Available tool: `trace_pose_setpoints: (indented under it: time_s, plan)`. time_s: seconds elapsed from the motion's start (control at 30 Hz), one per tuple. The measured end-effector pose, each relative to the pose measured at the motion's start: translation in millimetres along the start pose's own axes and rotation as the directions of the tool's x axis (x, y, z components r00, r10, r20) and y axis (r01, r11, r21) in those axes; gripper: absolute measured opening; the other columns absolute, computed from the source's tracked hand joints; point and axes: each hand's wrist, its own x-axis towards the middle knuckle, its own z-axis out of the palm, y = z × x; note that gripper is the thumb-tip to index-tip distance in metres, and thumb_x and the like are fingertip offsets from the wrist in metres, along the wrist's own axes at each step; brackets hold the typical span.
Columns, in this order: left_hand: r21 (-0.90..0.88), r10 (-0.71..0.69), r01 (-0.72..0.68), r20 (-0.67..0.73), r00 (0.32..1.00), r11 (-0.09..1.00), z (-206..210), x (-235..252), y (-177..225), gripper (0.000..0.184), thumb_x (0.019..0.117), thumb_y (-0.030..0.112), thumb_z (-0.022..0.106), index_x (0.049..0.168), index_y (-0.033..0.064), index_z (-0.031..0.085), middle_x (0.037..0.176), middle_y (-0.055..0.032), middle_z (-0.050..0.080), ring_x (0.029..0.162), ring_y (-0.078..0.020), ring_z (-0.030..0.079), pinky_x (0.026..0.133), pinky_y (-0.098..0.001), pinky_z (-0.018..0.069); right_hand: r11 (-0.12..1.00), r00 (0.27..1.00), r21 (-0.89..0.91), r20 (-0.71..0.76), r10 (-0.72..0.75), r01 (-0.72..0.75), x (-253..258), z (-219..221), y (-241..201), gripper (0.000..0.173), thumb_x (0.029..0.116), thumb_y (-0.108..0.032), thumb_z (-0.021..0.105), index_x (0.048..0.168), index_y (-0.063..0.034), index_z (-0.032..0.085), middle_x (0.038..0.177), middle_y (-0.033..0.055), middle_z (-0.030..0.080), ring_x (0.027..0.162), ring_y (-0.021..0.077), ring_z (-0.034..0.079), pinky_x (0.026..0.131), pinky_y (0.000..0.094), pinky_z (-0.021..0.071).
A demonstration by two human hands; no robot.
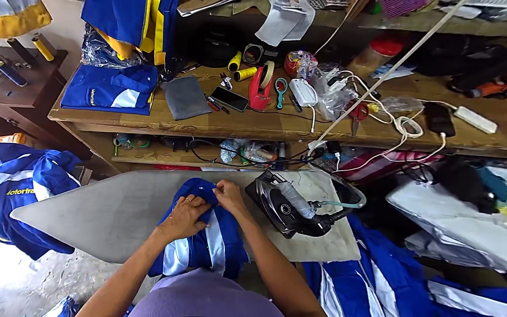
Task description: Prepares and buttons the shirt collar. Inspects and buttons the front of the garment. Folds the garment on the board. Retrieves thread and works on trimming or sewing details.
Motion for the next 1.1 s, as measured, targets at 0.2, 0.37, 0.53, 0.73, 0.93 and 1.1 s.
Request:
trace_pose_setpoints:
  time_s: [0.2, 0.37, 0.53, 0.73, 0.93, 1.1]
  plan:
    - [-0.226, -0.360, 0.303, -0.277, 0.891, 0.926, -40, -4, -47, 0.064, 0.0871, 0.053, 0.074, 0.127, 0.0035, 0.068, 0.123, -0.0187, 0.068, 0.114, -0.0332, 0.065, 0.100, -0.0522, 0.0517, 0.761, 0.996, 0.648, 0.074, -0.048, -0.012, -24, 1, 15, 0.015, 0.0991, -0.008, 0.065, 0.108, 0.0035, 0.066, 0.091, 0.0110, 0.071, 0.076, 0.0173, 0.071, 0.067, 0.0357, 0.0613]
    - [0.030, -0.455, 0.459, -0.079, 0.887, 0.888, -29, -2, -14, 0.081, 0.0809, 0.069, 0.070, 0.134, 0.0082, 0.065, 0.126, -0.0170, 0.068, 0.114, -0.0364, 0.066, 0.095, -0.0601, 0.0522, 0.561, 0.990, 0.827, 0.050, -0.133, 0.034, -30, 10, 19, 0.007, 0.1025, -0.004, 0.056, 0.103, -0.0011, 0.063, 0.088, 0.0055, 0.069, 0.080, 0.0131, 0.067, 0.075, 0.0318, 0.0590]
    - [-0.511, -0.435, 0.337, -0.083, 0.896, 0.791, -16, -2, -13, 0.043, 0.0937, 0.040, 0.072, 0.121, 0.0060, 0.069, 0.107, -0.0075, 0.071, 0.097, -0.0162, 0.069, 0.089, -0.0377, 0.0568, 0.402, 0.988, 0.915, 0.086, -0.132, -0.026, -45, 10, 16, 0.020, 0.1075, -0.006, 0.044, 0.106, -0.0038, 0.064, 0.091, 0.0044, 0.070, 0.085, 0.0116, 0.068, 0.080, 0.0310, 0.0587]
    - [-0.930, -0.398, 0.185, 0.046, 0.916, 0.318, -23, -13, -15, 0.018, 0.1048, 0.019, 0.058, 0.094, 0.0069, 0.067, 0.076, 0.0025, 0.065, 0.063, -0.0058, 0.059, 0.059, -0.0234, 0.0514, 0.542, 0.971, 0.840, 0.131, -0.201, -0.001, -58, -4, 20, 0.022, 0.1066, -0.009, 0.049, 0.095, -0.0057, 0.067, 0.085, 0.0005, 0.069, 0.080, 0.0078, 0.067, 0.077, 0.0272, 0.0575]
    - [-0.960, -0.424, 0.279, 0.266, 0.866, -0.033, -45, -25, 6, 0.038, 0.1105, 0.024, 0.044, 0.089, 0.0064, 0.070, 0.079, -0.0047, 0.072, 0.073, -0.0112, 0.070, 0.069, -0.0296, 0.0598, 0.533, 0.949, 0.845, 0.199, -0.245, -0.040, -68, -11, 28, 0.027, 0.1069, -0.012, 0.048, 0.089, -0.0075, 0.068, 0.077, -0.0011, 0.068, 0.072, 0.0064, 0.066, 0.069, 0.0259, 0.0575]
    - [-0.939, -0.372, 0.345, 0.323, 0.870, -0.010, -43, -22, -8, 0.036, 0.1093, 0.026, 0.047, 0.087, 0.0103, 0.071, 0.077, -0.0020, 0.073, 0.070, -0.0089, 0.070, 0.064, -0.0274, 0.0589, 0.401, 0.966, 0.906, 0.213, -0.150, -0.138, -70, -10, 23, 0.029, 0.1093, -0.013, 0.043, 0.095, -0.0070, 0.068, 0.082, 0.0022, 0.072, 0.077, 0.0096, 0.070, 0.073, 0.0285, 0.0602]
